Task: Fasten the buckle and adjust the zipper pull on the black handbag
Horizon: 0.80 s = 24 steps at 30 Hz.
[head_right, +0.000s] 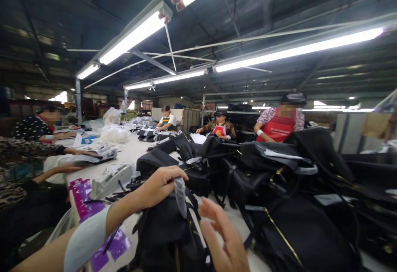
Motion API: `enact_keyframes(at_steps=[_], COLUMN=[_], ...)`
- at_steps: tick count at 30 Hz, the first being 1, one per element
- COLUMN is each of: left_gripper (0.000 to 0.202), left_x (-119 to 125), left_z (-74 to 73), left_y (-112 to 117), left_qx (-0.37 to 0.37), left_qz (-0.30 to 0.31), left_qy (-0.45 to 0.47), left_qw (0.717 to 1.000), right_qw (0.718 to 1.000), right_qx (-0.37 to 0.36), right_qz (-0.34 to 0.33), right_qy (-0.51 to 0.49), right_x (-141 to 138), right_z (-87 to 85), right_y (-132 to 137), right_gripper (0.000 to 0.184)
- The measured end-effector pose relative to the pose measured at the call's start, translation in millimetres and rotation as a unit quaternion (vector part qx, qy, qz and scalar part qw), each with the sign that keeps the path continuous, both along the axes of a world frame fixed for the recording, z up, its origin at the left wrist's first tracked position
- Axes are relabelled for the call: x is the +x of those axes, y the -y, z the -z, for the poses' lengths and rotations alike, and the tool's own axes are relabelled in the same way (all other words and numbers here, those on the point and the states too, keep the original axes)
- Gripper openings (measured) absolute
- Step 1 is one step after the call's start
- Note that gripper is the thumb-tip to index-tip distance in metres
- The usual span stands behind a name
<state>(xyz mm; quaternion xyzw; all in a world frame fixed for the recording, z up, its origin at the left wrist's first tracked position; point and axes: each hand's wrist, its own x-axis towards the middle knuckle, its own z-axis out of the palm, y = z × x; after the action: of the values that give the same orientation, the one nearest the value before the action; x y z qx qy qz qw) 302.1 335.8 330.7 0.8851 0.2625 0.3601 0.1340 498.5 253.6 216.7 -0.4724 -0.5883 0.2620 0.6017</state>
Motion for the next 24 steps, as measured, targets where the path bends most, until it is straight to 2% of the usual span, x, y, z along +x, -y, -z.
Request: enact_keyframes(at_steps=[2,3,5,8,10,12,14,17,20,22,24], left_gripper=[0.037,0.038,0.039,0.031,0.016,0.030,0.046,0.059,0.064,0.064,0.060], left_x=[5,6,1,-21,-39,-51,-54,-39,-12,8,27], left_z=[2.8,3.2,3.6,11.2,25.7,46.9,70.6,100.7,121.4,132.5,142.6], left_y=[-2,-3,-6,-15,-24,-32,-35,-28,-17,-12,-10], left_qx=[0.005,0.010,0.009,-0.059,-0.132,-0.216,-0.305,-0.390,-0.457,-0.472,-0.452], left_qz=[0.011,0.017,0.005,-0.106,-0.166,-0.162,-0.135,-0.087,-0.031,-0.009,-0.009], left_qy=[0.003,0.006,0.025,0.095,0.121,0.110,0.097,0.113,0.206,0.265,0.292], left_qw=[1.000,1.000,1.000,0.988,0.970,0.956,0.938,0.910,0.865,0.841,0.843], right_qw=[0.997,0.996,0.995,0.994,0.992,0.990,0.990,0.990,0.989,0.985,0.978], right_qx=[-0.004,0.001,0.000,-0.020,-0.035,-0.038,-0.030,-0.028,-0.031,-0.024,-0.012], right_qz=[-0.079,-0.089,-0.100,-0.104,-0.121,-0.136,-0.139,-0.136,-0.134,-0.129,-0.116], right_qy=[0.008,0.001,-0.006,-0.018,-0.025,-0.024,-0.007,0.018,0.060,0.113,0.175], right_x=[-27,-37,-50,-48,-38,-26,-16,-2,12,21,27], right_z=[-31.9,-44.3,-60.0,-68.0,-70.5,-73.8,-76.9,-78.6,-80.3,-84.7,-91.1], right_y=[-20,-28,-42,-56,-65,-74,-84,-99,-107,-108,-108], right_gripper=[0.071,0.078,0.077,0.064,0.060,0.057,0.053,0.049,0.046,0.044,0.041])
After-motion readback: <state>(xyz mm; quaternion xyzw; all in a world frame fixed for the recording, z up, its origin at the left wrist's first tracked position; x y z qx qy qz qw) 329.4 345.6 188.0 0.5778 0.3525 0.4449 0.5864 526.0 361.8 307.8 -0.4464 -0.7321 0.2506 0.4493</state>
